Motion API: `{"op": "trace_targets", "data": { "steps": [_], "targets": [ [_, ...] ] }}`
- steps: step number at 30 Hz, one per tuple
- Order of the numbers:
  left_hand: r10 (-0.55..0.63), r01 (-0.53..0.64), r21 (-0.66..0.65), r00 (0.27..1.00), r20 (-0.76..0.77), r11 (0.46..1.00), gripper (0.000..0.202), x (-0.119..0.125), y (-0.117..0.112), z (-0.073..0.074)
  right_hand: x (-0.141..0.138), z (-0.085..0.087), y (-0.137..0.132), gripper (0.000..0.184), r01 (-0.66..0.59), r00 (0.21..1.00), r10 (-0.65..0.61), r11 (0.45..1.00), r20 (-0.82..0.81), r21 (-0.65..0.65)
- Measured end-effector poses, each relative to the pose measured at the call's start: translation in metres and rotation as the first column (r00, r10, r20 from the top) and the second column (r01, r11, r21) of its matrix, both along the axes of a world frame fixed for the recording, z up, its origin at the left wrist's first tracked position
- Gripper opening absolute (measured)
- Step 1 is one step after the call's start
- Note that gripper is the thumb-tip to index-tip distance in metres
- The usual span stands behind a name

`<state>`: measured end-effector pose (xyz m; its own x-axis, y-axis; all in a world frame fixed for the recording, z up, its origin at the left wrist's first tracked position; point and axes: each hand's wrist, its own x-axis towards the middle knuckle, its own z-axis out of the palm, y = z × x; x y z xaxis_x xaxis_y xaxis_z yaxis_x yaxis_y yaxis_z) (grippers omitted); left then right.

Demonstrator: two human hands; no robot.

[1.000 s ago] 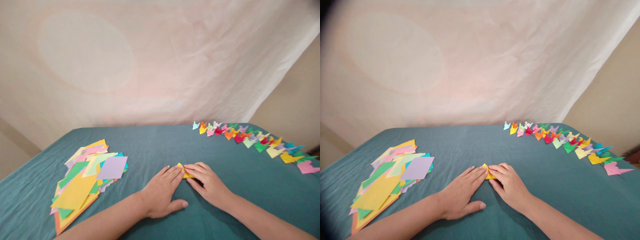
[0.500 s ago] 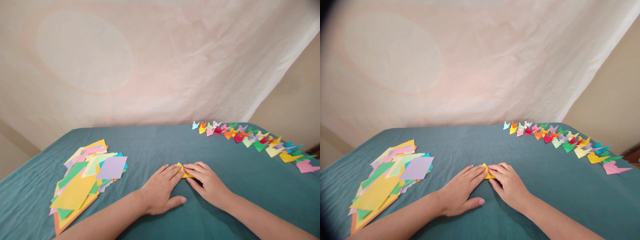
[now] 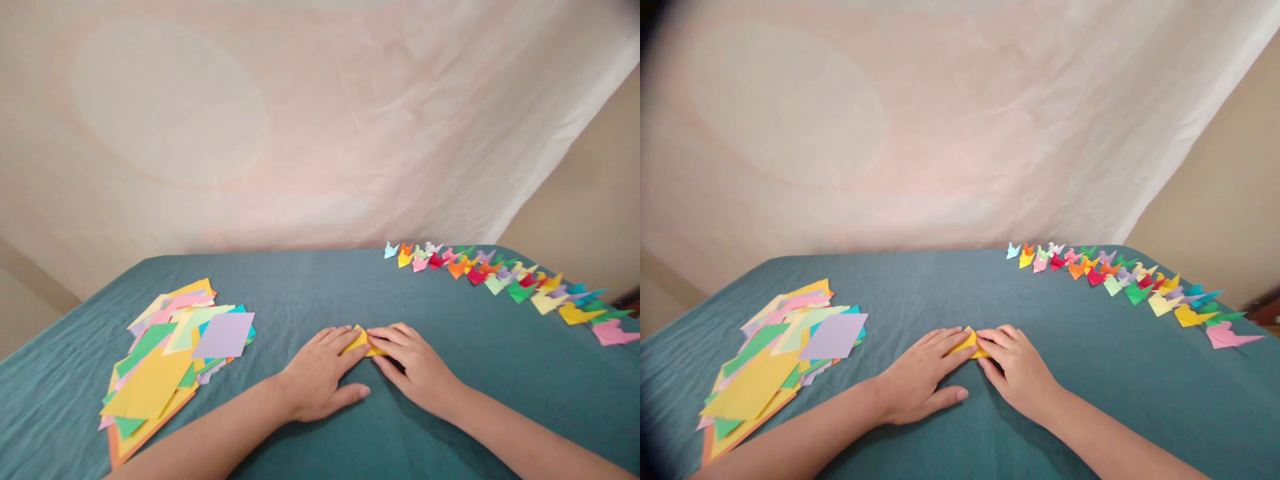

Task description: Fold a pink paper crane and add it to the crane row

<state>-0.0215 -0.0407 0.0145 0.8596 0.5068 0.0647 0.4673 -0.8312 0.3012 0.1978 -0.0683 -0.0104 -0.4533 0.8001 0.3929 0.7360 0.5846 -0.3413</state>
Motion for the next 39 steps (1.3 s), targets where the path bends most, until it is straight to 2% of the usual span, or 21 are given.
{"op": "trace_targets", "data": {
  "steps": [20, 26, 39],
  "targets": [
    [0.029, -0.029, -0.007, 1.0, -0.007, 1.0, 0.061, 0.0005, 0.0012, 0.0011, 0.0004, -0.0018, 0.0003, 0.032, 0.006, 1.0, -0.005, 1.0, 0.012, -0.028],
    [0.046, -0.046, -0.003, 0.999, 0.005, 0.999, 0.06, 0.0004, 0.0013, 0.0012, 0.0002, -0.0001, -0.0005, 0.027, 0.008, 0.999, -0.008, 1.0, 0.035, 0.006],
    [0.06, -0.06, 0.02, 0.998, 0.011, 0.998, 0.05, 0.0009, 0.0034, 0.004, -0.0012, 0.0052, -0.0026, 0.031, -0.104, 0.99, 0.096, 0.992, 0.1, 0.077]
  ]
}}
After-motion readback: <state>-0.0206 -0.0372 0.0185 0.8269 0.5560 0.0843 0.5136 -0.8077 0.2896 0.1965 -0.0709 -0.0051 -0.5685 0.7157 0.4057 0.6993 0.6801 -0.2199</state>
